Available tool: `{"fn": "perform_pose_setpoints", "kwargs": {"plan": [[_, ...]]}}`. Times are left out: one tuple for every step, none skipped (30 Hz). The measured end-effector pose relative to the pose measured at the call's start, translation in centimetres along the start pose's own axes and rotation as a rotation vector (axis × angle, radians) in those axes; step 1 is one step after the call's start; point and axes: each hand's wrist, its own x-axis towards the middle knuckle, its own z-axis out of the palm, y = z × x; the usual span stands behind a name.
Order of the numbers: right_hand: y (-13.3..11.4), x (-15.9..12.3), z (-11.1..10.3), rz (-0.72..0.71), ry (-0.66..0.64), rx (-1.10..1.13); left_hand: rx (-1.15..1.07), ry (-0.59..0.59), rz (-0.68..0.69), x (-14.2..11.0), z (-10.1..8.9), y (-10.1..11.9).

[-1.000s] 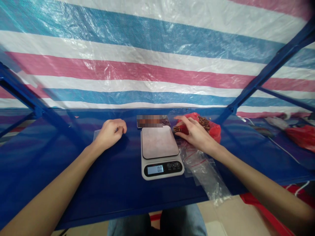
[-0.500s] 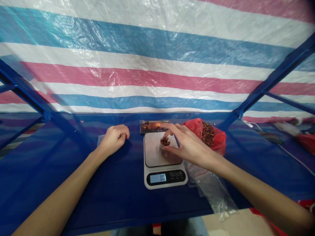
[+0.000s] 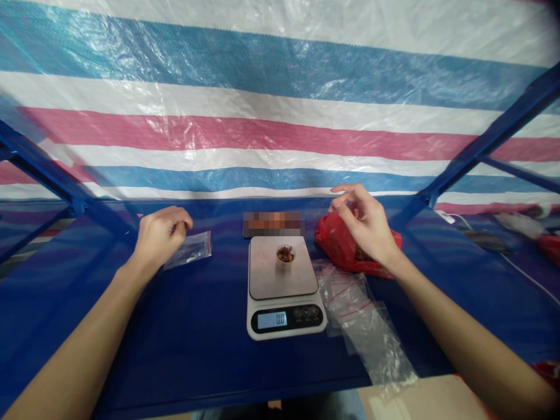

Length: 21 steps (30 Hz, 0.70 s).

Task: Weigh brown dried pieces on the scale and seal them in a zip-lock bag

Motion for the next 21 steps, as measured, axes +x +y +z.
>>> {"fn": "perform_pose_setpoints", "kwargs": {"plan": [[0.3,-0.3,0.1,0.003,0.021,-0.036,0.002,-0.015,0.003,0.0,0.1,0.1],[0.6,-0.6,0.2,0.002,0.036,-0.078,0.006,-0.033,0.006,0.0,0.2,0.3],[0.7,-0.8,0.3,-0.004,0.045,-0.119,0.014,-0.055,0.006,0.0,0.2,0.5],[0.8,-1.0,0.4,-0.013,0.049,-0.155,0.025,-0.083,0.003,0.0,0.3,0.7],[0.9,-1.2,0.5,-0.025,0.048,-0.182,0.036,-0.117,-0.001,0.0,0.3,0.9],[0.9,-1.3,0.6,-0.036,0.044,-0.201,0.044,-0.153,-0.007,0.1,0.4,1.0],[0.9,-1.4,0.7,-0.046,0.038,-0.216,0.051,-0.193,-0.015,0.1,0.5,1.1],[0.9,-1.5,0.8,-0.055,0.031,-0.225,0.055,-0.236,-0.019,0.2,0.6,1.1],[0.9,-1.6,0.9,-0.064,0.025,-0.232,0.054,-0.284,-0.014,0.2,0.7,1.0],[0.9,-1.6,1.0,-0.072,0.019,-0.238,0.047,-0.332,-0.003,0.1,0.8,0.7],[0.9,-1.6,1.0,-0.080,0.012,-0.243,0.033,-0.372,0.006,0.1,0.9,0.4],[0.8,-1.6,1.1,-0.087,0.005,-0.246,0.016,-0.403,0.005,0.0,1.0,-0.1],[0.8,-1.7,1.1,-0.091,-0.001,-0.250,0.001,-0.430,-0.012,-0.1,1.0,-0.6],[0.8,-1.7,1.1,-0.094,-0.005,-0.254,-0.006,-0.455,-0.051,-0.3,0.9,-1.2],[0.7,-1.7,1.1,-0.095,-0.006,-0.257,-0.002,-0.484,-0.102,-0.4,0.8,-1.8],[0.7,-1.7,1.1,-0.097,-0.005,-0.259,0.009,-0.515,-0.150,-0.6,0.7,-2.4],[0.6,-1.7,1.1,-0.098,-0.003,-0.261,0.021,-0.546,-0.186,-0.8,0.5,-3.0],[0.5,-1.7,1.1,-0.099,-0.002,-0.262,0.028,-0.570,-0.203,-1.0,0.3,-3.4],[0.4,-1.7,1.1,-0.101,-0.004,-0.264,0.024,-0.589,-0.205,-1.2,0.1,-3.8],[0.4,-1.8,1.1,-0.105,-0.007,-0.266,0.009,-0.603,-0.195,-1.4,0.0,-4.0],[0.3,-1.8,1.2,-0.110,-0.013,-0.267,-0.009,-0.612,-0.180,-1.6,-0.1,-4.2]]}}
